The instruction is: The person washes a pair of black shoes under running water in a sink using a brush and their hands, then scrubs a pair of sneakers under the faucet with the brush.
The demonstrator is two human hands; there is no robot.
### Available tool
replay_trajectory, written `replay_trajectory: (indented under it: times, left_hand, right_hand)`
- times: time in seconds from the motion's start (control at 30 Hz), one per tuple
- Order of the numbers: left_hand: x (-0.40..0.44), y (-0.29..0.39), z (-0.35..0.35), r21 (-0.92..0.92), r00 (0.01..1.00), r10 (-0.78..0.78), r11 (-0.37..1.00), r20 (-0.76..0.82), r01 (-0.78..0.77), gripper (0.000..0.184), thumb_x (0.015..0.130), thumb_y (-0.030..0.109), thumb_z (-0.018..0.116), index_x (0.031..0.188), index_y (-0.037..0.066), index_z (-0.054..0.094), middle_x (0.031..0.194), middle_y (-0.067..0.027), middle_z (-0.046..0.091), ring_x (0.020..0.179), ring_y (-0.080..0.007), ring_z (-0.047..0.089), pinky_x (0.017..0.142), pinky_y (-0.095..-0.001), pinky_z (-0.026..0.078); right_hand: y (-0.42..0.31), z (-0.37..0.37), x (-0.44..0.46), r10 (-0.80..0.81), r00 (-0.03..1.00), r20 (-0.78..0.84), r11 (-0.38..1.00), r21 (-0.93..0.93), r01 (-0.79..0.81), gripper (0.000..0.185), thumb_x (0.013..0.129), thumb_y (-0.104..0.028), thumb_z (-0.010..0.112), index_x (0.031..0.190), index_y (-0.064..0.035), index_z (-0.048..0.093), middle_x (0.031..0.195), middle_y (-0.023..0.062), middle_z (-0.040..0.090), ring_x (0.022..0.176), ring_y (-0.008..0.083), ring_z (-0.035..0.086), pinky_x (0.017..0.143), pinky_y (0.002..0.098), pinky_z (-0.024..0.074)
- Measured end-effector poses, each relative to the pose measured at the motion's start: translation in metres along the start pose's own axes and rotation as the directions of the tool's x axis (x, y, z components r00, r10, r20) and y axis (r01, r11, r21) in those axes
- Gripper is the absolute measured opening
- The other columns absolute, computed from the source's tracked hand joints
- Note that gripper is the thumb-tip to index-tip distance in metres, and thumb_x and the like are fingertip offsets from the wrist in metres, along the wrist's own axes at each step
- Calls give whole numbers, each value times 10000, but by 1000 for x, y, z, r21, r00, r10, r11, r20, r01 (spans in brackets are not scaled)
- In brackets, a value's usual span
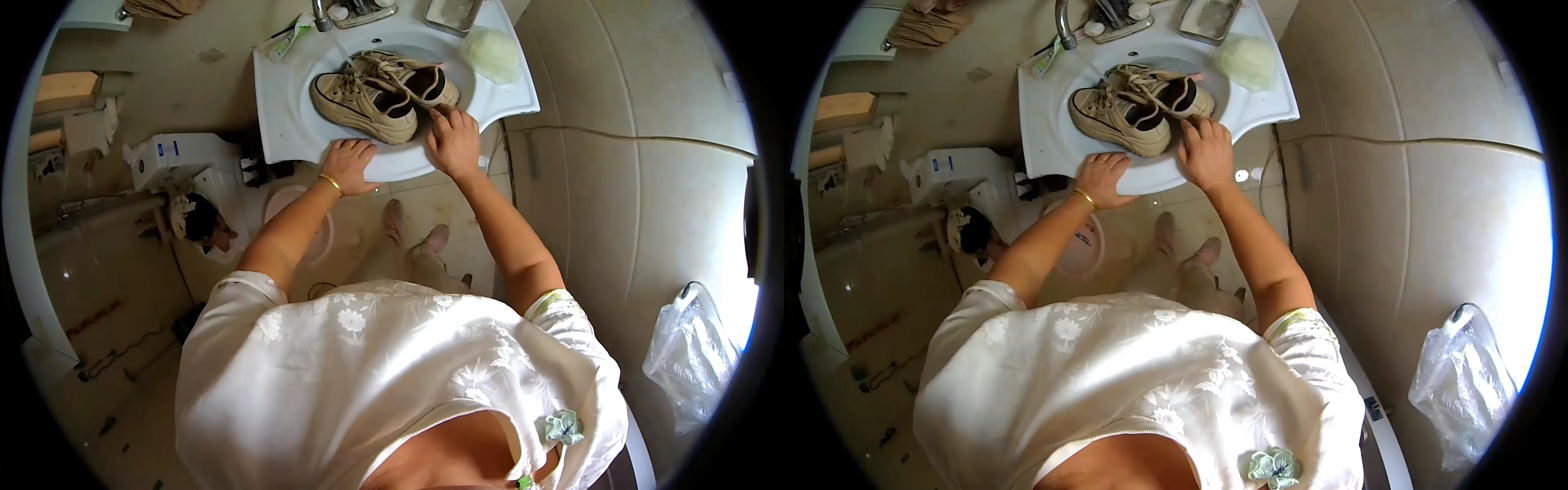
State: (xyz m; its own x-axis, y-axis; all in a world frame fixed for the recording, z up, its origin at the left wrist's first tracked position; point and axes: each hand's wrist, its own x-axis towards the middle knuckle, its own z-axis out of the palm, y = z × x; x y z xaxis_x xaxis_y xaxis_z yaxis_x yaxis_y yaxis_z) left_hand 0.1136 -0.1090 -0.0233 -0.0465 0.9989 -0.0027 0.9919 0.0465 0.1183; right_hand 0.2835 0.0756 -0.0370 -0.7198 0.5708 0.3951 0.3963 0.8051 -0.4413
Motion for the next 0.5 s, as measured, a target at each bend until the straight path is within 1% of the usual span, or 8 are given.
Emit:
replay_trajectory:
  times: [0.03,0.13,0.23,0.4,0.5]
  left_hand:
    - [0,1,-2,5,1000,-3,1000,9,3,673,559,490,709,1069,82,546,1078,-56,551,966,-220,513,841,-373,362]
    - [-4,0,4,-9,1000,-19,1000,23,19,664,572,496,697,1081,99,540,1069,-49,540,979,-217,501,854,-376,347]
    - [-4,0,4,-8,999,-20,1000,42,21,670,585,505,686,1097,101,532,1074,-51,529,990,-218,491,863,-376,341]
    - [-4,-2,4,-17,1000,-11,1000,13,11,682,585,511,684,1105,97,529,1073,-53,528,1001,-215,492,867,-379,344]
    - [-3,-5,4,-56,1000,-5,998,4,6,670,559,473,704,1080,80,549,1077,-61,545,998,-226,504,858,-384,361]
  right_hand:
    - [-2,-1,-1,9,1000,16,1000,-8,-9,290,709,-224,609,950,-65,620,983,117,550,972,289,491,846,414,374]
    - [1,-1,-1,-33,995,92,997,-64,39,206,704,-230,587,819,-64,624,953,103,563,968,278,496,855,409,364]
    - [-1,4,0,-26,999,47,997,-67,29,179,704,-242,570,732,-72,617,903,93,577,959,272,500,859,407,355]
    - [-2,4,3,-24,996,89,995,-89,32,178,698,-252,568,731,-84,619,861,72,585,946,258,504,854,398,352]
    - [-2,5,5,-29,994,109,995,-94,39,172,700,-250,566,733,-89,618,854,63,588,929,249,508,852,400,351]
